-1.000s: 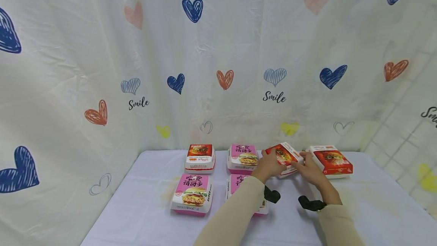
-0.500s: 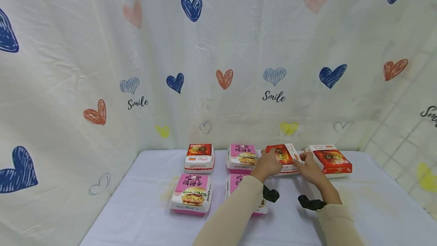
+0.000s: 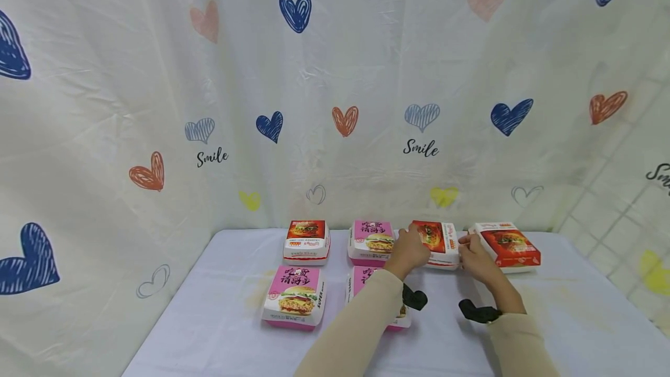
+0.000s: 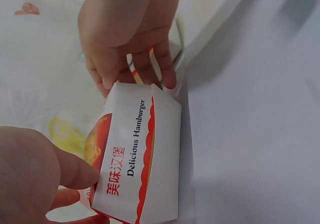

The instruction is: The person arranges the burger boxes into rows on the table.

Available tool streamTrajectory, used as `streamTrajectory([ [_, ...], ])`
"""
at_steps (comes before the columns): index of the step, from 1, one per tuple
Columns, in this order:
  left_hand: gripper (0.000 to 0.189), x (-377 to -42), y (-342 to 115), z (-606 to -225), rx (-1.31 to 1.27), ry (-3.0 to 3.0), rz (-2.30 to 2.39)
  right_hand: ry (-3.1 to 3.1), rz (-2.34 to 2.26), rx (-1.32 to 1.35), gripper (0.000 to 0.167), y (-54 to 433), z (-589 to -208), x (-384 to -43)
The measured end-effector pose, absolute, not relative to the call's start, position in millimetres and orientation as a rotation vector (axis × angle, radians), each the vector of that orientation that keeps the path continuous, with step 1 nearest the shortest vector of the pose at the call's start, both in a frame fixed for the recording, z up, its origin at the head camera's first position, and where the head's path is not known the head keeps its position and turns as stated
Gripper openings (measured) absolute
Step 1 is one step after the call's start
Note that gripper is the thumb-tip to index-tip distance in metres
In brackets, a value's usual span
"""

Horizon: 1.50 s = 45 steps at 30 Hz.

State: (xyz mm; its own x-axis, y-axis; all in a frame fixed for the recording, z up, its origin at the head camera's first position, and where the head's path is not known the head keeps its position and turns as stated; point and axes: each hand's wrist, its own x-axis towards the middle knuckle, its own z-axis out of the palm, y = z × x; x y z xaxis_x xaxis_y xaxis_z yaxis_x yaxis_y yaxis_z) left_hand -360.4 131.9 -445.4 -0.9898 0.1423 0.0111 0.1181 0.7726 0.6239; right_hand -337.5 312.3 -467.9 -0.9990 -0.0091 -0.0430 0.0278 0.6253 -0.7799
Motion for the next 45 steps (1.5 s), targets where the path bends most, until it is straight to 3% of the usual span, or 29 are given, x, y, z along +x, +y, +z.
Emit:
streamTrajectory([
  [9,0.058,-358,132,-442,0.222,2.952,1.016,2.777,-1.422,0.009,0.050,312,-466,-339],
  [23,0.050,-363,133,-445,0.255,3.009,0.948,2.744,-1.448,-0.050,0.079,317,-467,-340],
  [45,0.056,-359,134,-443,0.263,2.976,0.961,2.781,-1.410,-0.011,0.084,321,-469,-341],
])
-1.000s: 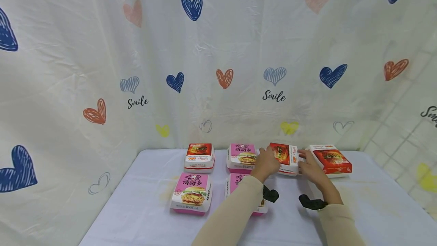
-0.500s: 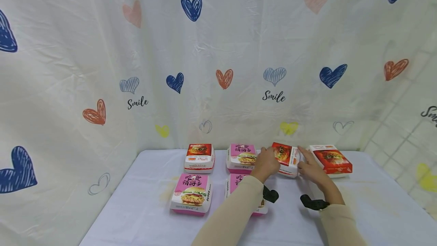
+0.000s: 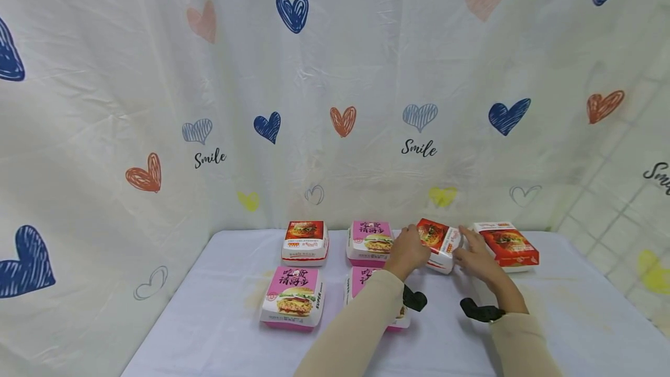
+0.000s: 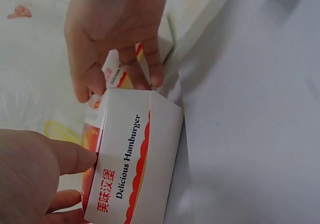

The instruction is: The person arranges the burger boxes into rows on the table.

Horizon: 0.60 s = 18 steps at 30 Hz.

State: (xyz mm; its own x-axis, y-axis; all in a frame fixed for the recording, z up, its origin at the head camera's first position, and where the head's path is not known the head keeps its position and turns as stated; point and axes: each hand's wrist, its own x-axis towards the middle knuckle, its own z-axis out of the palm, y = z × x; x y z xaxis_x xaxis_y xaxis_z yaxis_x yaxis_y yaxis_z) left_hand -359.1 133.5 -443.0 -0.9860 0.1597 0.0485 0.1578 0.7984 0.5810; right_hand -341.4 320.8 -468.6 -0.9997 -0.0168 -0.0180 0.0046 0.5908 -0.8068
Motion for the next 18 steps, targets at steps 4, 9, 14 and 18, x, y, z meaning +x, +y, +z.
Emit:
streamTrajectory([
  [4,0.058,-357.9,135.4,-442.5,0.246,2.975,0.969,2.783,-1.394,0.007,0.084,321.0,-468.7,-341.6],
  [9,0.057,-356.4,137.8,-440.8,0.220,2.999,0.944,2.804,-1.383,-0.014,0.079,321.7,-468.4,-339.7],
  [14,0.054,-355.4,137.6,-440.1,0.218,3.040,0.903,2.780,-1.415,-0.033,0.077,320.5,-467.4,-337.8],
  [18,0.056,-355.8,137.2,-441.7,0.239,3.060,0.868,2.753,-1.445,-0.036,0.077,319.5,-467.1,-337.8],
])
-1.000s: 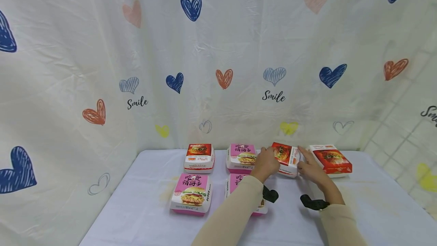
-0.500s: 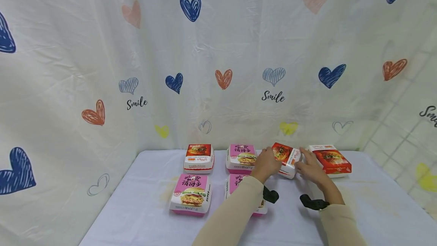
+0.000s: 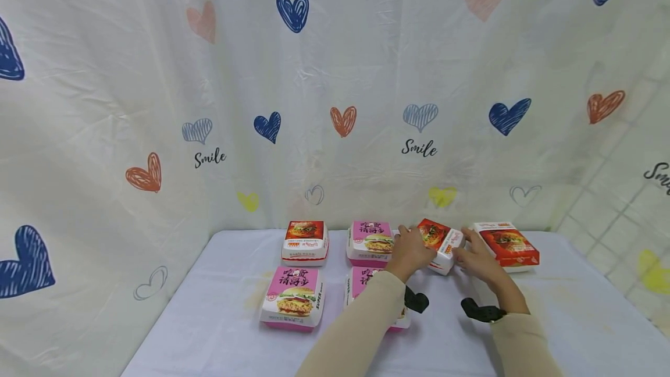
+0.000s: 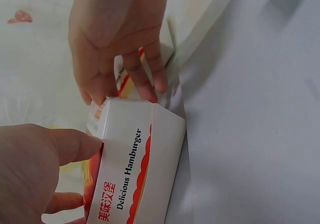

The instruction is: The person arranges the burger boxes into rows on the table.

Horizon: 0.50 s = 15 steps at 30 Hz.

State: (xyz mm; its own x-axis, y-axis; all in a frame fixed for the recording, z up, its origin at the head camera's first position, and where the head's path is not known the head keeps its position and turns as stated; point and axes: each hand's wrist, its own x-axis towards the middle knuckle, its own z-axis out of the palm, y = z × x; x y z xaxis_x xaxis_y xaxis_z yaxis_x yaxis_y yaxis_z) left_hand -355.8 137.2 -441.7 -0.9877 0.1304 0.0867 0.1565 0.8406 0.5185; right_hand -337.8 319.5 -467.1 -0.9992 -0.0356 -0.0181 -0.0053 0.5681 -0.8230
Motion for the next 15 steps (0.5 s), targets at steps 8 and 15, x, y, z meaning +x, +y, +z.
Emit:
streamTrajectory([
  [8,0.077,-357.4,141.5,-447.6,-0.219,-2.977,-0.868,2.732,-1.424,0.023,0.082,318.5,-464.0,-337.0],
  [15,0.091,-355.7,141.1,-448.4,-0.234,-2.985,-0.852,2.776,-1.367,0.024,0.083,318.7,-462.6,-337.2],
])
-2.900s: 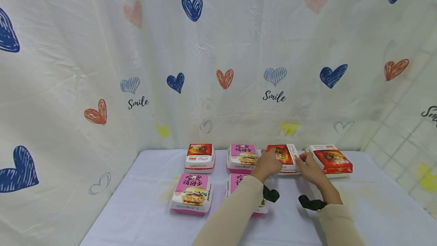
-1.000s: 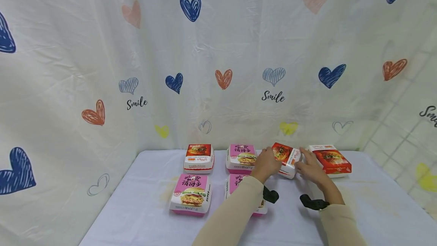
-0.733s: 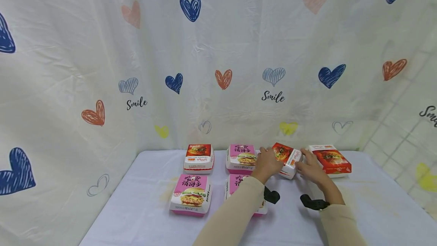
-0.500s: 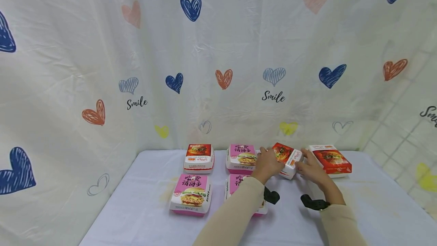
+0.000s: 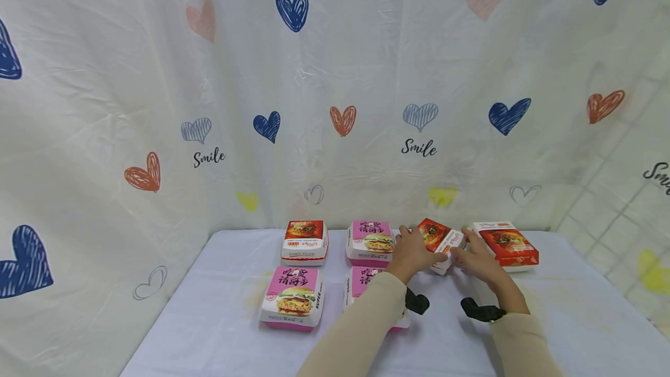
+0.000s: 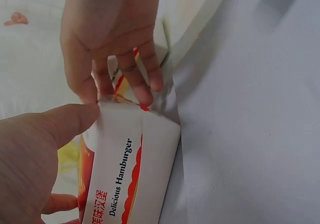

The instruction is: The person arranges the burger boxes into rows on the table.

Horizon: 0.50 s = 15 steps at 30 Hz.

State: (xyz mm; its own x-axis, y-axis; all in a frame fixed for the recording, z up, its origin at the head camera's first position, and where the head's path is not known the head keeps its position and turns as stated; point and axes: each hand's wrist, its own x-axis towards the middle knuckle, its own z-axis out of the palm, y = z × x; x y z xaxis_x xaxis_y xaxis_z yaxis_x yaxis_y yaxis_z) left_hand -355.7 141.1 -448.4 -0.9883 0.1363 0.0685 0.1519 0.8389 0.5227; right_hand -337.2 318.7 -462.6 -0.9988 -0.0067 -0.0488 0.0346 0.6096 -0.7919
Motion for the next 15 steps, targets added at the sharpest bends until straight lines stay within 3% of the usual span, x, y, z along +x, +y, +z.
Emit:
streamTrajectory([
  [15,0.098,-357.7,144.3,-453.2,-0.220,-2.989,-0.802,2.797,-1.349,0.014,0.075,319.7,-462.9,-334.2],
])
